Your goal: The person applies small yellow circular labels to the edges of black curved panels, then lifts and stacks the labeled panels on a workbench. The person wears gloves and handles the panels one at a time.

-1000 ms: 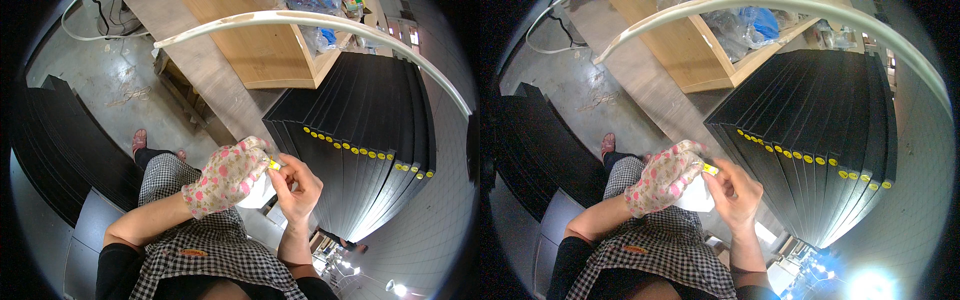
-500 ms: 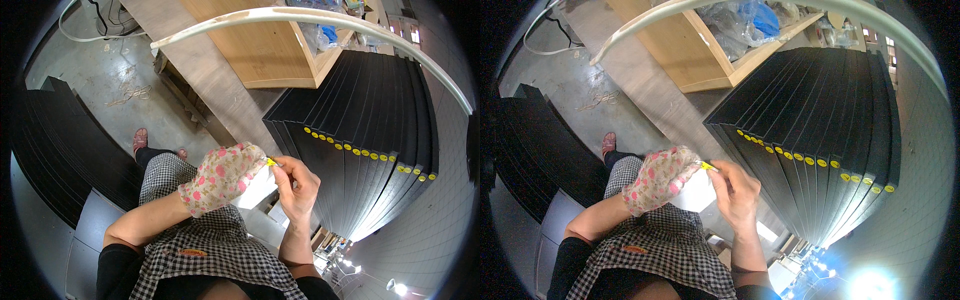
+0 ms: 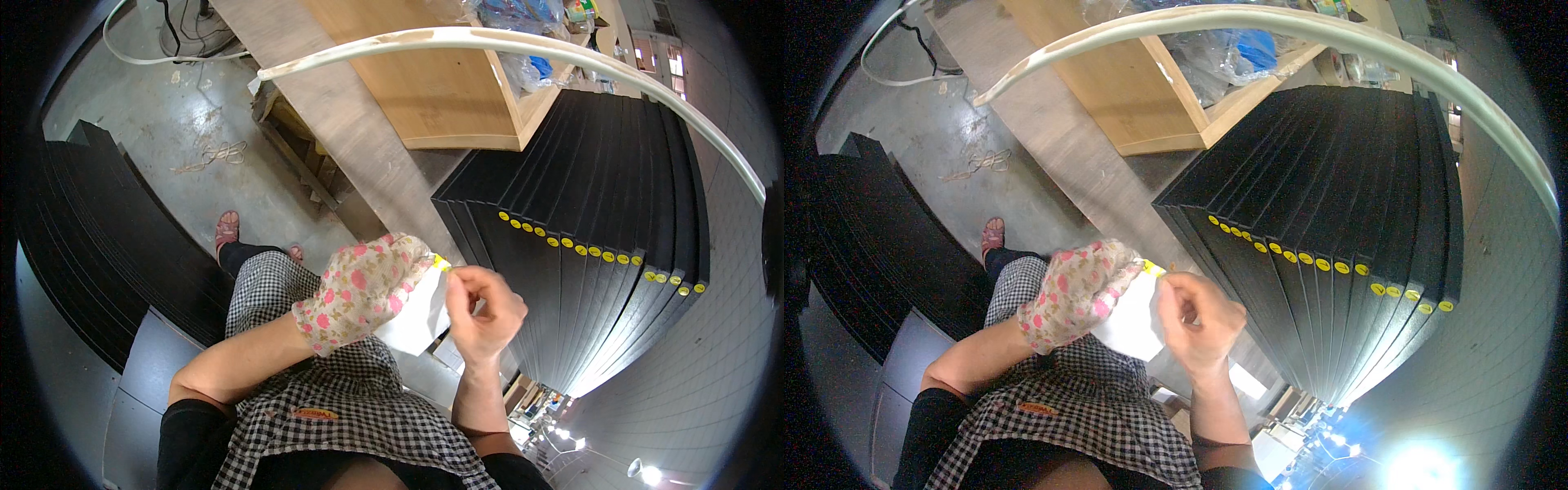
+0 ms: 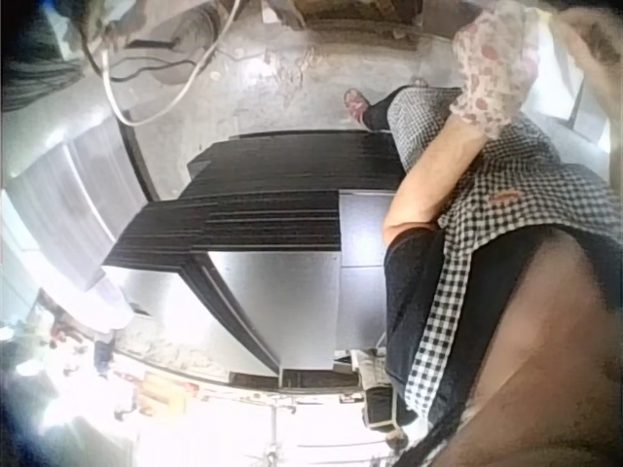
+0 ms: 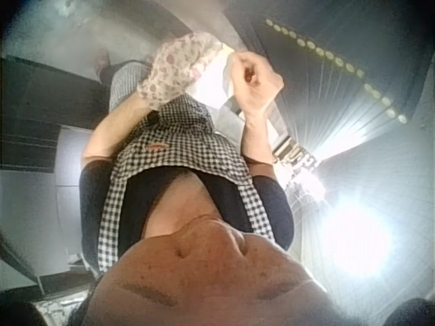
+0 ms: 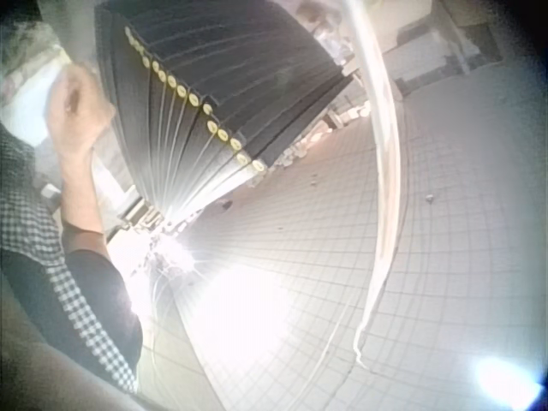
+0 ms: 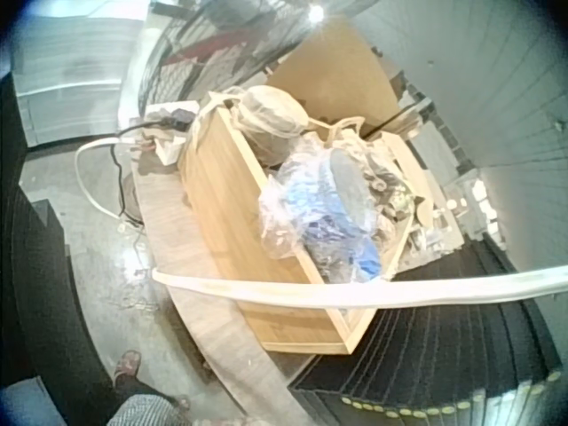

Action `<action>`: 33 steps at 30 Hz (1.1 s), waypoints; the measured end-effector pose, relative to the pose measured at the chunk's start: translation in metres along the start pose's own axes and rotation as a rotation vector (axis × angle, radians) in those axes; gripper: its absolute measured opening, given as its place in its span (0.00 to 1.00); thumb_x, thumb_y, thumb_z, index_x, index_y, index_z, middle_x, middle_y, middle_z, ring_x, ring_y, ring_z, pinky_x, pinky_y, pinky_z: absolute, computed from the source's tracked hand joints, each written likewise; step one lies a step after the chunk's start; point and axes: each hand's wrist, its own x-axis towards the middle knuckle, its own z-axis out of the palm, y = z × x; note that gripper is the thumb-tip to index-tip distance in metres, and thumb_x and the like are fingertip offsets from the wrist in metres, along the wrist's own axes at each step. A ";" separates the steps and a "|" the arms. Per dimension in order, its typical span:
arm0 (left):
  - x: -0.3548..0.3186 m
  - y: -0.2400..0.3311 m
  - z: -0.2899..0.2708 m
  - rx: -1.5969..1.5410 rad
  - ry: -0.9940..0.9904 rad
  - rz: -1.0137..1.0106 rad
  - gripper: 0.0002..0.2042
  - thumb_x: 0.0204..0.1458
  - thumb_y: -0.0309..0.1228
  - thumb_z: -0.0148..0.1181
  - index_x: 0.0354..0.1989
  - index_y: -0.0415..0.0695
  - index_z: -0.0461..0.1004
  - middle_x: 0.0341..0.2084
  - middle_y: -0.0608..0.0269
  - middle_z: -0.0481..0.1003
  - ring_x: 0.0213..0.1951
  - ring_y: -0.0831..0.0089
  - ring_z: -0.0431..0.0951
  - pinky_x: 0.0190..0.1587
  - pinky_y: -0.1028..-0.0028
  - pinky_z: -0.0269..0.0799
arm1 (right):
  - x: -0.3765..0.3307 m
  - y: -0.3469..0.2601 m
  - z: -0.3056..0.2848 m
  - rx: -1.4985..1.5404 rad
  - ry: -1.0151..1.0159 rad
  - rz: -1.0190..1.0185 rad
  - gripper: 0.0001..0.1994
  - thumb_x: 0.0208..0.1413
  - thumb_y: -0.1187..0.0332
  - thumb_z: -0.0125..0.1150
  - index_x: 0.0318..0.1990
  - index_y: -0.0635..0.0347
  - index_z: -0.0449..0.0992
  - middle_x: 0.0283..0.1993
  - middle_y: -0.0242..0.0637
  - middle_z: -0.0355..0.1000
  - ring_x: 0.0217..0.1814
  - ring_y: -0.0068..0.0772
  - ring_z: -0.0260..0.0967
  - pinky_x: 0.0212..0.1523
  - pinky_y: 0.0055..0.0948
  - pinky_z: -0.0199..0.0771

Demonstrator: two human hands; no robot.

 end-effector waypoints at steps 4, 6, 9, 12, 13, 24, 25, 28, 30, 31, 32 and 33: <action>0.009 0.004 -0.011 0.118 -0.083 -0.062 0.13 0.43 0.32 0.59 0.38 0.44 0.77 0.41 0.60 0.75 0.35 0.64 0.78 0.30 0.66 0.72 | 0.003 0.001 0.004 0.372 0.151 0.290 0.11 0.54 0.77 0.60 0.45 0.67 0.76 0.19 0.25 0.69 0.16 0.12 0.61 0.18 0.13 0.58; 0.017 0.008 -0.011 0.092 -0.062 -0.048 0.11 0.43 0.34 0.59 0.34 0.45 0.78 0.45 0.60 0.75 0.32 0.65 0.78 0.29 0.66 0.72 | 0.004 0.000 0.009 0.395 0.120 0.250 0.14 0.56 0.77 0.58 0.50 0.68 0.73 0.18 0.26 0.68 0.15 0.12 0.59 0.17 0.13 0.56; 0.027 0.011 -0.010 0.055 0.040 0.039 0.07 0.44 0.33 0.58 0.26 0.44 0.78 0.55 0.57 0.71 0.21 0.66 0.75 0.26 0.68 0.70 | 0.007 0.000 0.013 0.418 0.124 0.231 0.17 0.58 0.77 0.55 0.55 0.68 0.71 0.17 0.26 0.67 0.15 0.12 0.58 0.16 0.14 0.54; 0.031 0.013 -0.011 0.037 -0.047 0.014 0.07 0.44 0.32 0.58 0.24 0.43 0.77 0.57 0.57 0.69 0.20 0.68 0.74 0.24 0.69 0.69 | 0.010 0.001 0.013 0.438 0.127 0.227 0.18 0.59 0.77 0.54 0.57 0.69 0.69 0.17 0.26 0.66 0.15 0.12 0.57 0.16 0.14 0.53; 0.031 0.014 -0.011 0.053 -0.052 0.019 0.06 0.44 0.31 0.58 0.24 0.42 0.77 0.58 0.57 0.69 0.19 0.69 0.73 0.24 0.68 0.68 | 0.011 0.001 0.013 0.448 0.121 0.231 0.18 0.59 0.77 0.54 0.57 0.69 0.69 0.17 0.26 0.65 0.15 0.12 0.57 0.16 0.14 0.53; 0.033 0.015 0.007 0.279 -0.004 0.200 0.06 0.41 0.28 0.59 0.28 0.41 0.76 0.58 0.50 0.68 0.17 0.76 0.69 0.20 0.74 0.61 | 0.011 0.006 0.011 0.414 0.110 0.234 0.19 0.59 0.77 0.53 0.59 0.68 0.68 0.18 0.21 0.63 0.18 0.09 0.55 0.19 0.12 0.51; 0.033 0.017 0.009 0.289 0.004 0.172 0.07 0.41 0.28 0.59 0.29 0.40 0.76 0.58 0.50 0.67 0.17 0.75 0.69 0.20 0.74 0.62 | 0.011 0.006 0.010 0.423 0.096 0.231 0.20 0.59 0.77 0.53 0.59 0.68 0.67 0.18 0.21 0.63 0.18 0.08 0.54 0.19 0.12 0.50; 0.035 0.029 0.014 0.326 -0.018 0.078 0.11 0.41 0.29 0.59 0.35 0.39 0.77 0.56 0.50 0.69 0.17 0.73 0.70 0.20 0.73 0.66 | 0.004 0.003 0.007 0.419 0.091 0.251 0.20 0.59 0.77 0.53 0.60 0.68 0.67 0.18 0.20 0.62 0.18 0.08 0.53 0.19 0.12 0.49; 0.035 0.039 0.015 0.360 -0.091 0.004 0.17 0.43 0.30 0.59 0.43 0.39 0.76 0.50 0.49 0.74 0.17 0.70 0.71 0.20 0.71 0.68 | -0.001 0.001 0.005 0.415 0.107 0.259 0.20 0.59 0.77 0.52 0.60 0.67 0.66 0.18 0.19 0.61 0.18 0.08 0.53 0.19 0.12 0.49; 0.036 0.041 0.015 0.207 -0.099 -0.120 0.22 0.45 0.31 0.59 0.52 0.41 0.70 0.42 0.52 0.76 0.17 0.68 0.72 0.19 0.69 0.69 | -0.003 0.000 0.004 0.417 0.119 0.257 0.21 0.59 0.77 0.52 0.60 0.67 0.66 0.18 0.19 0.61 0.18 0.08 0.53 0.20 0.12 0.49; 0.037 0.043 0.015 0.194 -0.096 -0.136 0.28 0.47 0.32 0.59 0.60 0.43 0.65 0.34 0.54 0.78 0.16 0.65 0.72 0.19 0.67 0.70 | -0.005 -0.001 0.002 0.425 0.141 0.261 0.21 0.59 0.77 0.52 0.61 0.67 0.65 0.18 0.19 0.61 0.18 0.08 0.53 0.20 0.12 0.49; 0.037 0.040 0.012 0.242 -0.082 -0.046 0.30 0.48 0.32 0.58 0.62 0.44 0.62 0.30 0.56 0.78 0.17 0.64 0.73 0.19 0.66 0.70 | -0.007 -0.003 0.000 0.432 0.171 0.245 0.19 0.58 0.77 0.54 0.57 0.67 0.69 0.19 0.20 0.63 0.19 0.08 0.54 0.20 0.12 0.50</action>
